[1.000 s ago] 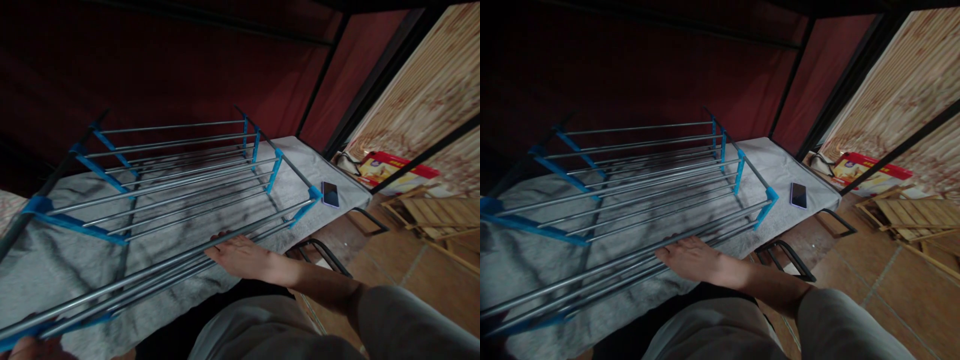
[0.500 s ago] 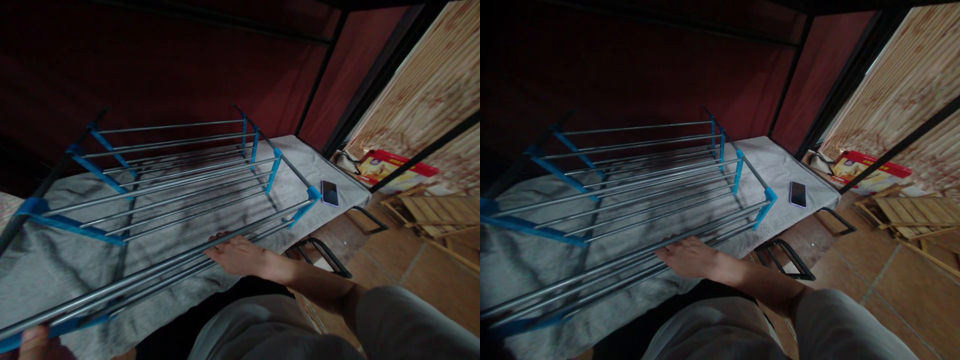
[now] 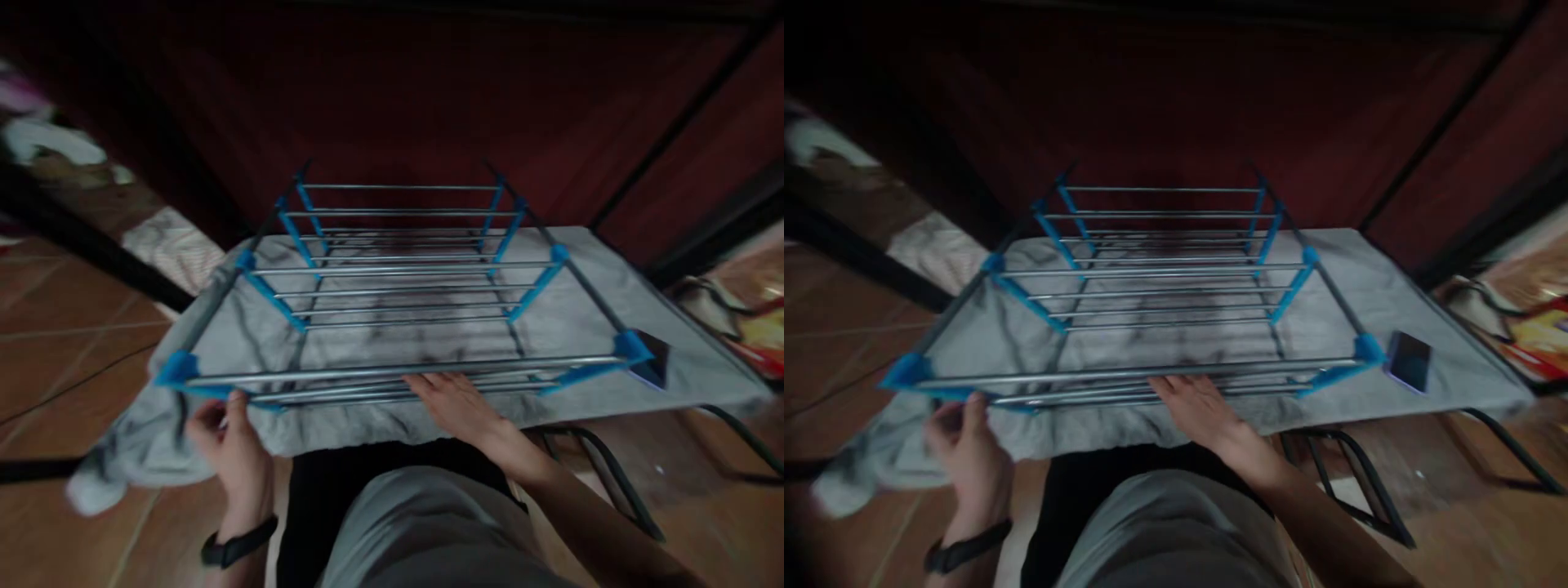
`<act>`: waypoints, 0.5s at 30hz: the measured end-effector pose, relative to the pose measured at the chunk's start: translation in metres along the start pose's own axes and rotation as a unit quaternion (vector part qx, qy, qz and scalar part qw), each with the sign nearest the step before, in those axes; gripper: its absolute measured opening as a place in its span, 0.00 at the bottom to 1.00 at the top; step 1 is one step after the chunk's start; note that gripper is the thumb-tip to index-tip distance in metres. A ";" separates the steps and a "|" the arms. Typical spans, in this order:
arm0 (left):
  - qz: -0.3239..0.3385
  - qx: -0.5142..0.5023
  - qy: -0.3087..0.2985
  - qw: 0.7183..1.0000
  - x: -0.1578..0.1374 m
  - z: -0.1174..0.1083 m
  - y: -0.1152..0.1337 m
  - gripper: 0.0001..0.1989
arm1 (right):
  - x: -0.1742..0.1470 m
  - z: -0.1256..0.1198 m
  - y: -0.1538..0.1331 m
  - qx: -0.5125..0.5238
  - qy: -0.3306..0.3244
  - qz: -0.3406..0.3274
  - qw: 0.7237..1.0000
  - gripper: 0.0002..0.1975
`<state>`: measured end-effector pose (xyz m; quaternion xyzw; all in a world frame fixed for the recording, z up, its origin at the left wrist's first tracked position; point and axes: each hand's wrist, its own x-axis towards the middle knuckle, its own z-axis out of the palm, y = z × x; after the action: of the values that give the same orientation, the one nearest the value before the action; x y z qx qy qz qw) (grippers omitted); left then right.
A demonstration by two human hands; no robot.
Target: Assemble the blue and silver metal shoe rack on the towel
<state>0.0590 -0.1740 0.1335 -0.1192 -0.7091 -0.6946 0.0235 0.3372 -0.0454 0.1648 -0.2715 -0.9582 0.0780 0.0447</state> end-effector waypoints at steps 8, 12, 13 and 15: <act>-0.182 -0.160 -0.032 0.970 -0.013 -0.021 -0.006 0.19 | -0.001 0.013 -0.022 -0.011 0.059 -0.089 0.994 0.21; -0.210 -0.171 -0.024 0.962 -0.008 -0.037 0.000 0.17 | -0.002 0.009 -0.037 0.000 0.057 -0.090 0.994 0.19; -0.206 -0.167 -0.027 0.964 -0.007 -0.039 0.004 0.16 | -0.002 0.008 -0.039 0.005 0.055 -0.088 0.995 0.19; -0.196 -0.162 -0.039 0.966 -0.007 -0.040 0.013 0.14 | -0.002 0.005 -0.042 0.014 0.052 -0.083 0.995 0.17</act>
<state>0.0628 -0.2150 0.1458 -0.0068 -0.5972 -0.7860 -0.1599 0.3173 -0.0822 0.1669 -0.1941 -0.9726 0.0733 0.1048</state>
